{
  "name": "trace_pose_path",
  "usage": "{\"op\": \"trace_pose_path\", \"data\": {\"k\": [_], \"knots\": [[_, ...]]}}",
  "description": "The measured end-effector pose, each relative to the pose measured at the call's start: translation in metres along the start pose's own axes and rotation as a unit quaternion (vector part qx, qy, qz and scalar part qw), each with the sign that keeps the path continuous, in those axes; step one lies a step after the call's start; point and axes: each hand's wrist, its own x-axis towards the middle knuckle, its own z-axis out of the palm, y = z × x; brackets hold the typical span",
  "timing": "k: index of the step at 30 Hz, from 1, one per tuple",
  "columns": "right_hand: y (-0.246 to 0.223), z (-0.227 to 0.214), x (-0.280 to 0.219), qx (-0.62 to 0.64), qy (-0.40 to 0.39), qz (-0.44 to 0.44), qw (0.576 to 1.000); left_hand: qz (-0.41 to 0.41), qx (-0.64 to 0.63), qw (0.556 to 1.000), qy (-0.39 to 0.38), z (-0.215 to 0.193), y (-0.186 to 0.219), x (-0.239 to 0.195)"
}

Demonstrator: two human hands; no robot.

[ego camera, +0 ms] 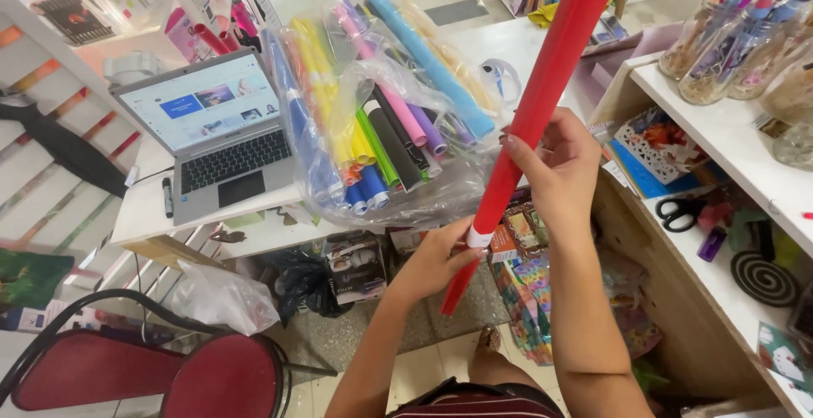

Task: The person is inspecting and organizing rolls of colored paper at a shop counter, checking labels and repositioning items.

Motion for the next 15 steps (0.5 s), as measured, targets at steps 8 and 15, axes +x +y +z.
{"op": "trace_pose_path", "data": {"k": [8, 15], "knots": [[0.018, 0.008, 0.022, -0.003, -0.081, 0.058, 0.995, 0.012, -0.032, 0.999, -0.015, -0.015, -0.017, 0.044], [0.053, -0.006, 0.051, 0.022, -0.057, 0.053, 0.997, 0.0, -0.037, 0.999, -0.005, -0.03, -0.026, 0.081]]}}
